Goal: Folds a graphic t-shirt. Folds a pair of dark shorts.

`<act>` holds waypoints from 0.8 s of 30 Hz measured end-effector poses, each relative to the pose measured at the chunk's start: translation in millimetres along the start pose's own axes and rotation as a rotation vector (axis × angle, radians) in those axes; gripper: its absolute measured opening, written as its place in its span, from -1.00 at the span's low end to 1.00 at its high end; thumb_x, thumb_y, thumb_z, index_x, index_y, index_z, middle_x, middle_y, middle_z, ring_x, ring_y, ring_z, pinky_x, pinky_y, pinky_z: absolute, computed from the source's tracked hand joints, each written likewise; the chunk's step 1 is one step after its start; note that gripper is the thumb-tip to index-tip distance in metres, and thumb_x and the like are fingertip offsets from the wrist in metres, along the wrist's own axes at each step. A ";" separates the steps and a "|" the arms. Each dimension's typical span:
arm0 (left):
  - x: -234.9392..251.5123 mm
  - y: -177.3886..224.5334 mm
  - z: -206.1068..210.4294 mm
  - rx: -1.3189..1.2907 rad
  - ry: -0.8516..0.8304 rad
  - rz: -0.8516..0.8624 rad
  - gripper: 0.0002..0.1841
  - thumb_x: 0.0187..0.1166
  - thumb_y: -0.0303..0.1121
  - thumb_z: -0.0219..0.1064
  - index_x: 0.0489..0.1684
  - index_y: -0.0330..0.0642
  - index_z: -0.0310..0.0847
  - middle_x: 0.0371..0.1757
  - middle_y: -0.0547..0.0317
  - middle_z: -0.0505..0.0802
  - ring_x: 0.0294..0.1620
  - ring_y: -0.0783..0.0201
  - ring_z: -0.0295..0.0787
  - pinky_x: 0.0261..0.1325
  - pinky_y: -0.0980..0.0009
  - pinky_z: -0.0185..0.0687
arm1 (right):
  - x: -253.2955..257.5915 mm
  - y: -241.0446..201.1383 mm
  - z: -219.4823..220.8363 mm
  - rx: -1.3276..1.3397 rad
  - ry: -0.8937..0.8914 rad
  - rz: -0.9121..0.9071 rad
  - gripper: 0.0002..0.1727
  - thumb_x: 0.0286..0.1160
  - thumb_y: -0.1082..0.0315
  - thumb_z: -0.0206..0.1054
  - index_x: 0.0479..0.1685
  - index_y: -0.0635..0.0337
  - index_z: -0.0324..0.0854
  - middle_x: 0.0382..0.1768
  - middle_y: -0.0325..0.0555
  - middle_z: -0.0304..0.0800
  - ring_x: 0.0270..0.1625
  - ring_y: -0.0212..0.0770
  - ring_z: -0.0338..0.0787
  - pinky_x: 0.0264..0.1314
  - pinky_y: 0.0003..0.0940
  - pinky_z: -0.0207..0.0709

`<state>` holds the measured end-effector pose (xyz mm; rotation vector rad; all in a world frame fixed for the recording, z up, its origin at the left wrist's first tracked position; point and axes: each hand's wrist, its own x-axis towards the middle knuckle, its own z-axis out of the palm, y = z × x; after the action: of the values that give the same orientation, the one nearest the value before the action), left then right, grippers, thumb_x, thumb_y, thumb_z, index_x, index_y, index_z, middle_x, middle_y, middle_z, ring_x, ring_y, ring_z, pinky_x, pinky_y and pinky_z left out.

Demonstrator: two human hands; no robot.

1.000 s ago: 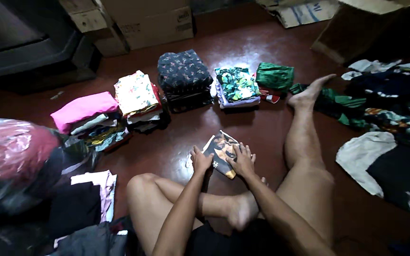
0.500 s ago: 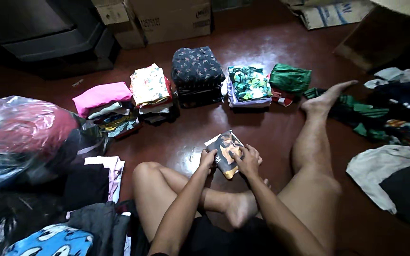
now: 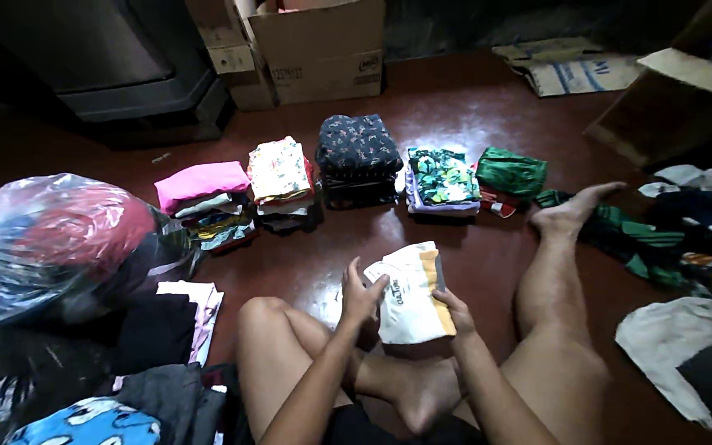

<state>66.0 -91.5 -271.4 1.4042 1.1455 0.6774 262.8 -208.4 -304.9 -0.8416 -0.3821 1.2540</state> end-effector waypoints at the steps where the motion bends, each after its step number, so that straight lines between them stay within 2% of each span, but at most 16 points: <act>1: -3.7 -12.8 -3.9 -0.215 -0.088 -0.146 -0.27 0.59 -0.01 0.40 0.68 -0.18 0.28 0.37 -0.04 0.73 0.34 0.15 0.71 0.40 0.17 0.66 | -1.1 0.8 -2.1 0.069 -0.050 -0.002 -0.63 0.58 0.34 0.03 0.31 0.12 0.51 -0.13 -0.13 0.93 -0.10 -0.33 0.93 -0.01 -0.32 0.85; 2: -9.1 -24.2 -5.9 -0.449 -0.196 -0.268 -0.44 0.72 0.06 0.24 0.52 -0.12 0.42 0.16 0.04 0.82 0.12 0.21 0.80 0.17 0.21 0.75 | 1.0 3.9 -5.8 0.124 -0.094 0.009 -0.66 0.59 0.30 0.07 0.23 0.11 0.59 -0.14 -0.12 0.94 -0.10 -0.32 0.93 0.01 -0.31 0.85; 3: -14.1 -36.0 -6.9 -0.688 -0.315 -0.337 -0.44 0.71 0.19 0.13 0.36 -0.09 0.54 0.06 0.08 0.87 0.04 0.23 0.84 0.10 0.21 0.79 | 4.8 8.8 -9.0 0.169 -0.138 0.026 -0.68 0.60 0.25 0.11 0.16 0.10 0.67 -0.13 -0.10 0.94 -0.08 -0.31 0.93 0.03 -0.30 0.85; 4: -18.1 -46.3 -5.6 -0.909 -0.392 -0.356 -0.37 0.60 0.28 0.20 0.30 -0.11 0.60 0.07 0.07 0.89 0.10 0.20 0.85 0.21 0.16 0.78 | 8.7 13.9 -10.0 0.201 -0.168 0.043 -0.68 0.61 0.21 0.13 0.11 0.10 0.72 -0.12 -0.09 0.94 -0.07 -0.30 0.94 0.04 -0.28 0.85; 5: -21.0 -51.6 -1.3 -1.055 -0.377 -0.345 -0.41 0.60 0.21 0.24 0.27 -0.14 0.61 0.09 0.05 0.89 0.15 0.18 0.83 0.31 0.11 0.73 | 11.8 18.4 -9.2 0.210 -0.177 0.058 -0.66 0.63 0.19 0.12 0.09 0.10 0.75 -0.12 -0.08 0.95 -0.07 -0.29 0.94 0.05 -0.27 0.85; 7: -24.1 -50.7 7.4 -1.122 -0.237 -0.339 -0.58 0.78 -0.06 0.09 0.31 -0.20 0.56 0.07 -0.01 0.88 0.13 0.14 0.85 0.28 0.08 0.75 | 14.2 24.6 -6.3 0.149 -0.126 0.096 -0.63 0.69 0.19 0.04 0.23 0.11 0.64 -0.09 -0.06 0.93 -0.06 -0.27 0.93 0.04 -0.26 0.85; 8: -23.9 -46.2 8.8 -1.093 -0.186 -0.371 -0.62 0.81 -0.15 0.07 0.34 -0.23 0.54 0.05 -0.06 0.89 0.08 0.11 0.87 0.22 0.07 0.79 | 15.0 26.1 -4.8 0.055 -0.089 0.115 -0.60 0.73 0.20 -0.02 0.39 0.11 0.51 -0.05 -0.08 0.91 -0.04 -0.29 0.92 0.05 -0.27 0.85; 10: -21.4 -39.3 5.8 -1.003 -0.147 -0.413 -0.65 0.79 -0.25 0.12 0.36 -0.28 0.53 0.05 -0.12 0.88 0.06 0.07 0.88 0.19 0.07 0.80 | 18.5 29.6 -4.7 -0.110 -0.027 0.179 -0.49 0.78 0.19 -0.02 0.65 0.11 0.29 0.06 -0.04 0.87 0.03 -0.24 0.90 0.09 -0.21 0.84; 12: -19.0 -37.3 -2.3 -0.888 -0.155 -0.406 -0.62 0.75 -0.28 0.19 0.42 -0.29 0.49 0.09 -0.11 0.86 0.10 0.09 0.85 0.24 0.08 0.77 | 21.6 32.4 -2.5 -0.191 0.002 0.208 -0.43 0.80 0.21 0.02 0.77 0.07 0.17 0.17 0.01 0.83 0.10 -0.18 0.89 0.15 -0.16 0.82; 14: -19.1 -37.5 -11.0 -0.774 -0.205 -0.366 -0.54 0.70 -0.30 0.28 0.52 -0.25 0.37 0.07 -0.11 0.87 0.08 0.08 0.86 0.22 0.07 0.79 | 23.0 33.9 7.9 -0.279 0.058 0.194 -0.43 0.79 0.25 0.10 0.77 0.07 0.22 0.16 0.03 0.84 0.08 -0.16 0.89 0.12 -0.16 0.83; 17: -19.0 -35.6 -18.1 -0.556 -0.119 -0.348 -0.26 0.37 -0.56 0.52 0.60 -0.31 0.25 0.09 -0.23 0.86 0.02 -0.04 0.90 0.14 0.00 0.86 | 26.0 43.8 15.1 -0.351 0.029 0.160 -0.45 0.81 0.21 0.10 0.75 0.08 0.26 0.17 0.04 0.84 0.10 -0.14 0.89 0.15 -0.14 0.82; 19: -13.4 -31.4 -32.6 -0.473 -0.065 -0.318 -0.24 0.35 -0.59 0.50 0.62 -0.29 0.24 0.14 -0.21 0.84 0.03 -0.02 0.89 0.11 0.02 0.86 | 29.3 53.9 10.9 -0.357 -0.025 0.177 -0.44 0.87 0.05 0.00 0.74 0.08 0.28 0.24 0.02 0.81 0.17 -0.15 0.85 0.22 -0.13 0.79; 20: -8.5 -25.4 -43.9 -0.455 -0.040 -0.284 -0.26 0.35 -0.61 0.49 0.61 -0.30 0.27 0.13 -0.20 0.84 0.02 -0.01 0.89 0.09 0.04 0.87 | 31.9 59.6 5.6 -0.368 -0.044 0.210 -0.42 0.87 0.00 -0.03 0.74 0.05 0.30 0.25 0.00 0.79 0.16 -0.14 0.84 0.19 -0.13 0.77; 22: 5.9 -4.2 -73.8 -0.393 0.014 -0.201 -0.31 0.34 -0.62 0.48 0.55 -0.35 0.33 0.10 -0.17 0.85 0.00 0.05 0.89 0.05 0.09 0.88 | 38.3 74.0 -10.4 -0.469 -0.033 0.314 -0.43 0.85 -0.04 0.01 0.71 0.00 0.34 0.22 0.01 0.84 0.02 -0.02 0.91 -0.06 -0.07 0.82; 24: 27.9 25.5 -110.7 -0.277 0.058 -0.141 -0.34 0.38 -0.59 0.48 0.56 -0.35 0.36 0.11 -0.15 0.85 0.00 0.10 0.88 0.06 0.13 0.86 | 43.5 85.1 -25.4 -0.524 -0.003 0.386 -0.50 0.85 0.06 0.08 0.65 0.06 0.38 0.18 0.07 0.86 -0.06 0.07 0.93 -0.13 -0.02 0.84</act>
<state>-16.8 -19.0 -231.8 1.0667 1.1362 0.7491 235.7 -170.3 -392.0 -1.4082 -0.5837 1.5370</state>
